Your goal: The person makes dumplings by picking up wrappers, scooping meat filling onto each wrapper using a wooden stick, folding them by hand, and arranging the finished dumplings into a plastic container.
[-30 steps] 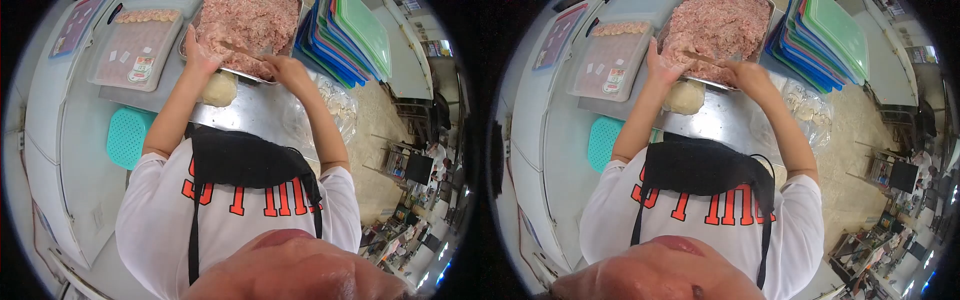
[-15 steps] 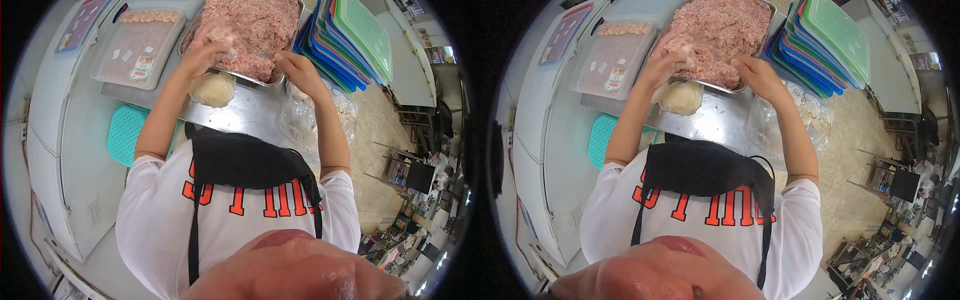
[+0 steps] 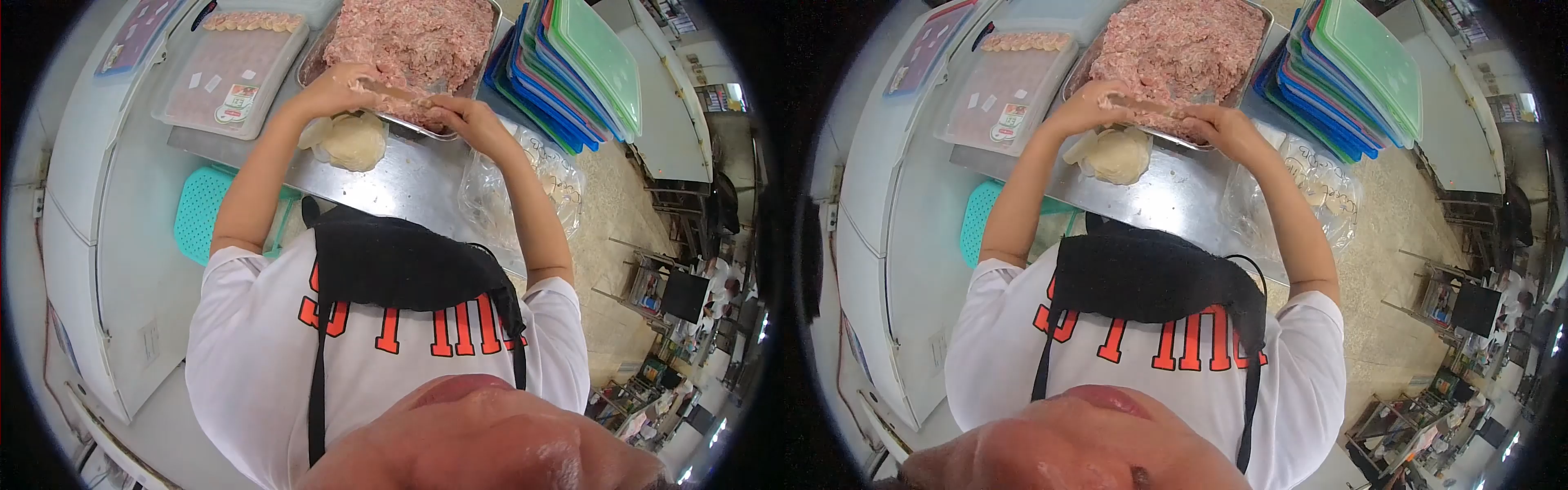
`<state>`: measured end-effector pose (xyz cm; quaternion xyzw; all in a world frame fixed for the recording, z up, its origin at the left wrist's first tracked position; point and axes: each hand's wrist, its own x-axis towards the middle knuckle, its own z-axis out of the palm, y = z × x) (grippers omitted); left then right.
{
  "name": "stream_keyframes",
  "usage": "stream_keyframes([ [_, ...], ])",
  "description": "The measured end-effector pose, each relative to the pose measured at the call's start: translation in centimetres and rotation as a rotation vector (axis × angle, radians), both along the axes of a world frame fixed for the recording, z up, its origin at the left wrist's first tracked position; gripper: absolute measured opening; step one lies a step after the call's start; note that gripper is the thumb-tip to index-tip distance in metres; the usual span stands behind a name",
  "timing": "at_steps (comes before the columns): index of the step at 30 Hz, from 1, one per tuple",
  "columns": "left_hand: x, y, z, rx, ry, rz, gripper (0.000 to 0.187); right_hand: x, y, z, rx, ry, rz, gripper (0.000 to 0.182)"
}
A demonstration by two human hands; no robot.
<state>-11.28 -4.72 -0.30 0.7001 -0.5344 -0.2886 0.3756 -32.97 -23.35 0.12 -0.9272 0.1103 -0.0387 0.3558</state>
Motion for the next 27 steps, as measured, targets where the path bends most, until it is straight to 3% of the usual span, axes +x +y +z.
stream_keyframes([
  [1,0.5,-0.2,-1.0,0.102,0.2,0.105,0.033,0.0,0.4,-0.2,-0.003,0.0,0.004,0.031],
  [3,0.8,0.0,-3.1,-0.004,0.193,0.152,0.033,0.1,2.3,-0.2,-0.347,-0.237,-0.112,0.027],
  [5,1.3,0.1,-3.8,-0.104,0.19,0.191,0.033,0.5,3.2,-1.5,-0.262,-0.324,-0.077,0.028],
  [8,1.5,0.4,-3.2,0.069,0.117,0.129,0.041,0.6,1.9,-3.6,-0.359,0.012,-0.129,0.03],
  [11,2.3,1.8,-3.3,0.116,0.264,0.199,0.048,-1.3,-0.6,-3.3,-0.403,0.217,-0.117,0.031],
  [13,2.7,2.3,-2.1,-0.131,0.091,0.076,0.054,-1.8,0.7,-0.2,-0.37,0.245,-0.185,0.03],
  [14,2.8,2.2,-1.6,-0.134,0.094,0.07,0.054,-1.8,1.0,0.8,-0.152,0.105,-0.191,0.03],
  [15,2.8,1.9,-1.1,-0.353,-0.04,0.013,0.051,-1.6,1.4,1.7,0.065,-0.038,-0.191,0.03],
  [16,2.9,1.7,-0.4,-0.57,-0.175,-0.045,0.048,-0.9,2.5,2.5,0.062,-0.039,-0.194,0.03],
  [17,3.4,1.8,0.6,-0.571,-0.17,-0.058,0.048,0.2,4.7,3.1,0.087,-0.036,-0.149,0.03],
  [19,3.9,1.7,2.4,-0.067,0.027,-0.184,0.038,1.0,5.8,3.3,0.113,-0.03,-0.11,0.03],
  [23,5.3,1.2,0.8,-0.093,0.084,-0.147,0.033,1.8,4.6,4.6,-0.094,-0.016,-0.128,0.029],
  [25,6.3,0.9,-0.4,-0.181,-0.026,-0.062,0.037,1.9,6.5,6.0,-0.263,-0.223,-0.173,0.027],
  [27,6.3,1.1,1.9,-0.099,-0.03,-0.089,0.041,2.6,7.5,5.5,-0.265,-0.231,-0.166,0.025],
])
